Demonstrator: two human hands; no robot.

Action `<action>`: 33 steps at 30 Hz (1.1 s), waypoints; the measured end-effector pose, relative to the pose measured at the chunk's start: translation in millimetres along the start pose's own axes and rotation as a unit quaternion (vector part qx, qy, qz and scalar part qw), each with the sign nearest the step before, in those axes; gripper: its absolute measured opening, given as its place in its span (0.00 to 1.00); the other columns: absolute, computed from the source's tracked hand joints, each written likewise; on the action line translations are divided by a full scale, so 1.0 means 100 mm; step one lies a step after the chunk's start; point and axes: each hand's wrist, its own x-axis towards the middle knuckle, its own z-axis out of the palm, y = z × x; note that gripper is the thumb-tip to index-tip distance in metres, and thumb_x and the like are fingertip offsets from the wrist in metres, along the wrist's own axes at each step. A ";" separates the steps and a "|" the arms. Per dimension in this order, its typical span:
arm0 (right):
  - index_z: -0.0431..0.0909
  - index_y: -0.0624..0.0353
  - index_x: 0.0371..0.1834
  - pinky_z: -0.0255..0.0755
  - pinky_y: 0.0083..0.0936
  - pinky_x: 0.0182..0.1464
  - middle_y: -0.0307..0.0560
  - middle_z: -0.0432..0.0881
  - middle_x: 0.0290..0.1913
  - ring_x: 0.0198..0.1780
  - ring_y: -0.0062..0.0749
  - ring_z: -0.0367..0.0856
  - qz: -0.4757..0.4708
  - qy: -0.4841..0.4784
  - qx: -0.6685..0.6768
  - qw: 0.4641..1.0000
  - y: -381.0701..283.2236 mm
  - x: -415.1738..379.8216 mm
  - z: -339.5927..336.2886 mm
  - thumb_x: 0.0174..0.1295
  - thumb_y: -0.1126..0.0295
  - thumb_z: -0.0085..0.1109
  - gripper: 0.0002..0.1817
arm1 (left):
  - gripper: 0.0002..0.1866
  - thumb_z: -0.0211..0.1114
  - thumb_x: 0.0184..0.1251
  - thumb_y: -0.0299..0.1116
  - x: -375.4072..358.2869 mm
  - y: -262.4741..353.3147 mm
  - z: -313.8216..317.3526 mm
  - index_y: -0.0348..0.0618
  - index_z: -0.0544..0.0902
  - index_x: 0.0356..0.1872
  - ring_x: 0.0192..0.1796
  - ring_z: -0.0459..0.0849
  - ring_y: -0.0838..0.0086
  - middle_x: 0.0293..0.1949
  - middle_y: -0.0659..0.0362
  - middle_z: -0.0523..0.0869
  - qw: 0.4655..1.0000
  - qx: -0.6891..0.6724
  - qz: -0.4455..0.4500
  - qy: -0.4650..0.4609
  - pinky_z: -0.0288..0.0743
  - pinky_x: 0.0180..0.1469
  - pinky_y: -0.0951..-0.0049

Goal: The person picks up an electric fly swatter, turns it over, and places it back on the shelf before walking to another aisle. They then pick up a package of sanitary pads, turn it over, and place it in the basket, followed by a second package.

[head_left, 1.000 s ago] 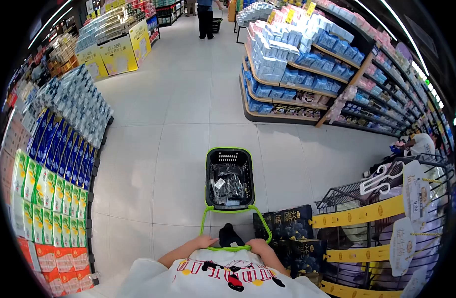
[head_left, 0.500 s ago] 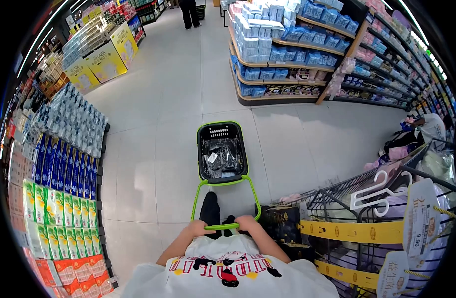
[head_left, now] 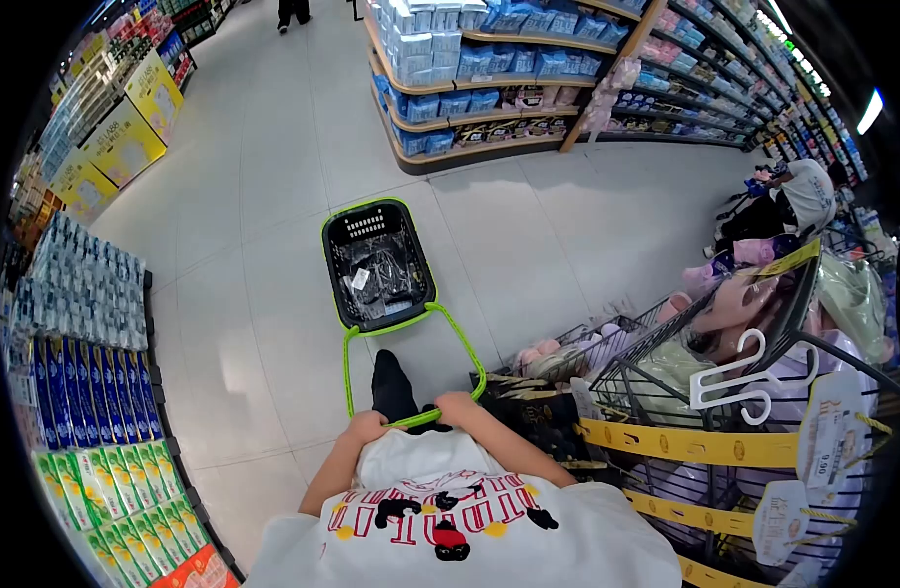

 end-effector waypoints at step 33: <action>0.85 0.52 0.30 0.74 0.44 0.45 0.50 0.85 0.35 0.41 0.47 0.83 0.128 0.010 -0.104 0.986 0.10 1.46 -1.05 0.45 0.59 0.62 0.12 | 0.12 0.63 0.52 0.39 1.31 -1.06 -1.26 0.48 0.88 0.35 0.38 0.86 0.57 0.34 0.50 0.87 0.982 -0.063 0.177 0.017 0.77 0.41 0.62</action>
